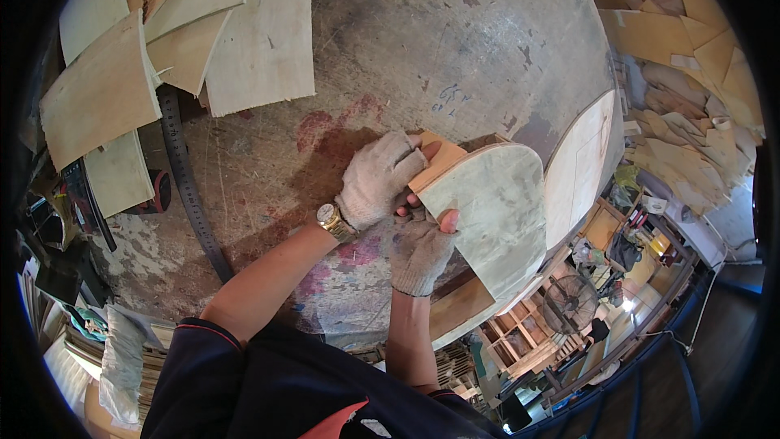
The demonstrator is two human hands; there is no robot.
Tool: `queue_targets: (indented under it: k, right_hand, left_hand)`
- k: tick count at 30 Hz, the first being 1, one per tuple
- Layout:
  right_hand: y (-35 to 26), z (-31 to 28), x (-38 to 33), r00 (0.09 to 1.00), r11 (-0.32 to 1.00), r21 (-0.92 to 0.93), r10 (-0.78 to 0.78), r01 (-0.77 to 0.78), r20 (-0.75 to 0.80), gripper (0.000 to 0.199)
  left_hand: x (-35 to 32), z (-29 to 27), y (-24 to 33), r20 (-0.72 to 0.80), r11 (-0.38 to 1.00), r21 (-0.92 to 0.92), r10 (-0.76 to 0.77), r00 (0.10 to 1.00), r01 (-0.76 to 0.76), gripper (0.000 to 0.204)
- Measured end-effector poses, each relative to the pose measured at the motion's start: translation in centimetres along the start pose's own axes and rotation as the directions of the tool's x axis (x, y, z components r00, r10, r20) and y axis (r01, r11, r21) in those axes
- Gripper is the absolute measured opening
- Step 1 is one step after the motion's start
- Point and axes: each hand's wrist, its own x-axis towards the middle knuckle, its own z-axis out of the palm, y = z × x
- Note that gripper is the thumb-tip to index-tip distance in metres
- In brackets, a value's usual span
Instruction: The person cuts small wooden pieces using a circular saw, then measures and marks them with a ruler and pen. They align the pieces on a curved template and fasten them together using a nail gun, repeating the process for multiple pieces.
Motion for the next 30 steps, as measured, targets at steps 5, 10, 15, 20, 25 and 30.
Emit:
queue_targets:
  k: [5, 10, 15, 20, 25, 30]
  right_hand:
    - [-0.2, 0.4, 0.0, 1.000, 1.000, 0.004, -0.019, 0.019, -0.013, 0.080]
    - [-0.3, 0.5, 0.0, 1.000, 1.000, -0.027, 0.009, -0.010, -0.013, 0.081]
    - [-0.3, 0.5, -0.1, 1.000, 0.999, -0.042, 0.001, -0.002, -0.017, 0.080]
    - [0.0, 0.4, 0.1, 0.999, 0.999, -0.018, -0.033, 0.033, -0.007, 0.079]
    - [0.1, -0.5, -0.4, 1.000, 0.999, -0.047, -0.010, 0.010, -0.004, 0.078]
    - [0.5, -1.3, -0.4, 0.998, 0.998, 0.039, 0.058, -0.059, 0.023, 0.082]
  left_hand:
    - [0.0, -0.1, 0.1, 0.028, 1.000, 0.023, -0.018, 0.999, 0.017, 0.050]
    - [-0.1, -0.3, 0.0, 0.042, 1.000, 0.028, -0.007, 0.999, 0.006, 0.054]
    - [-0.1, -0.2, 0.0, 0.036, 1.000, 0.015, -0.012, 0.999, 0.011, 0.056]
    - [-0.1, -0.1, -0.1, 0.031, 1.000, 0.000, -0.014, 0.999, 0.014, 0.055]
    - [-0.3, -0.3, 0.5, 0.014, 0.995, -0.066, -0.070, 0.997, 0.070, 0.066]
    - [-0.3, -1.9, 0.8, -0.078, 0.989, -0.114, 0.081, 0.994, -0.090, 0.077]
